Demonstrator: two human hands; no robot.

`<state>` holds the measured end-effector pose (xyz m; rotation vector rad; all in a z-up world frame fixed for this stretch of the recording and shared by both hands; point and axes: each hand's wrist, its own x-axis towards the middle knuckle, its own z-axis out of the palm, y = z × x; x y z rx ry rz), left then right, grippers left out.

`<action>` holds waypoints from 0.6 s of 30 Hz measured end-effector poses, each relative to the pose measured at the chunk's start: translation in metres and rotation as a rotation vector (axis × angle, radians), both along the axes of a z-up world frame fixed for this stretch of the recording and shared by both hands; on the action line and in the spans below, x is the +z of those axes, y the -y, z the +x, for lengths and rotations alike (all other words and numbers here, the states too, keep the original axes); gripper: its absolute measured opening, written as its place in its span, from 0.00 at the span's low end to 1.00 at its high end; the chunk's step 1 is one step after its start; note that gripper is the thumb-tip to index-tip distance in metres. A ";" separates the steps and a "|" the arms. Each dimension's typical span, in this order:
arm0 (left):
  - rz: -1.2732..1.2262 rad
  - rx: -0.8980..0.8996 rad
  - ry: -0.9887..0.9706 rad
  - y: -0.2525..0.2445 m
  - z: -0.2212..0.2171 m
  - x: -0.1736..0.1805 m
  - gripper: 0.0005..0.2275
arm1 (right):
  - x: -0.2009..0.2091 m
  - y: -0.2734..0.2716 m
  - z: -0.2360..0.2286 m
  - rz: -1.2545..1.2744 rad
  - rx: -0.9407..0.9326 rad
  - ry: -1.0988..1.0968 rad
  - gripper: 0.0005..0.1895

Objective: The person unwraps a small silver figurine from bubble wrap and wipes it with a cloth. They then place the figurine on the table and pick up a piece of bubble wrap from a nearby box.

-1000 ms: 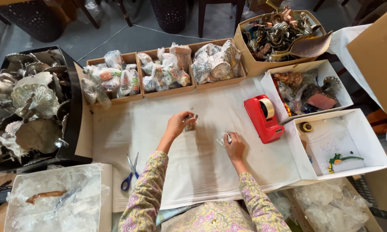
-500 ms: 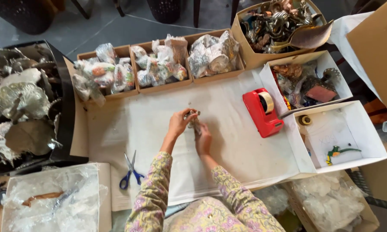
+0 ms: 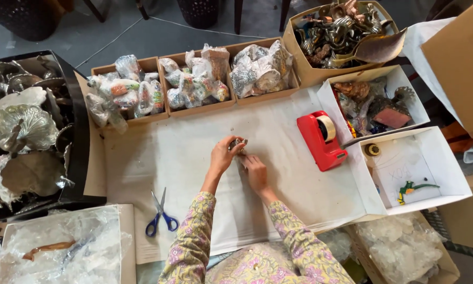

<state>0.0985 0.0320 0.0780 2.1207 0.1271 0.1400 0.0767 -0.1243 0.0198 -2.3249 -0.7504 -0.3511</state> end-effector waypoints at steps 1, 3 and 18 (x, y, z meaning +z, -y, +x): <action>-0.001 0.001 0.002 0.000 0.001 -0.001 0.12 | -0.001 -0.003 0.002 -0.001 0.001 0.002 0.21; -0.013 0.009 0.079 -0.001 0.002 -0.004 0.11 | -0.003 -0.011 0.006 0.143 -0.112 -0.014 0.14; 0.061 0.082 0.040 0.007 -0.007 0.003 0.13 | -0.040 0.003 0.014 -0.167 -0.185 -0.102 0.08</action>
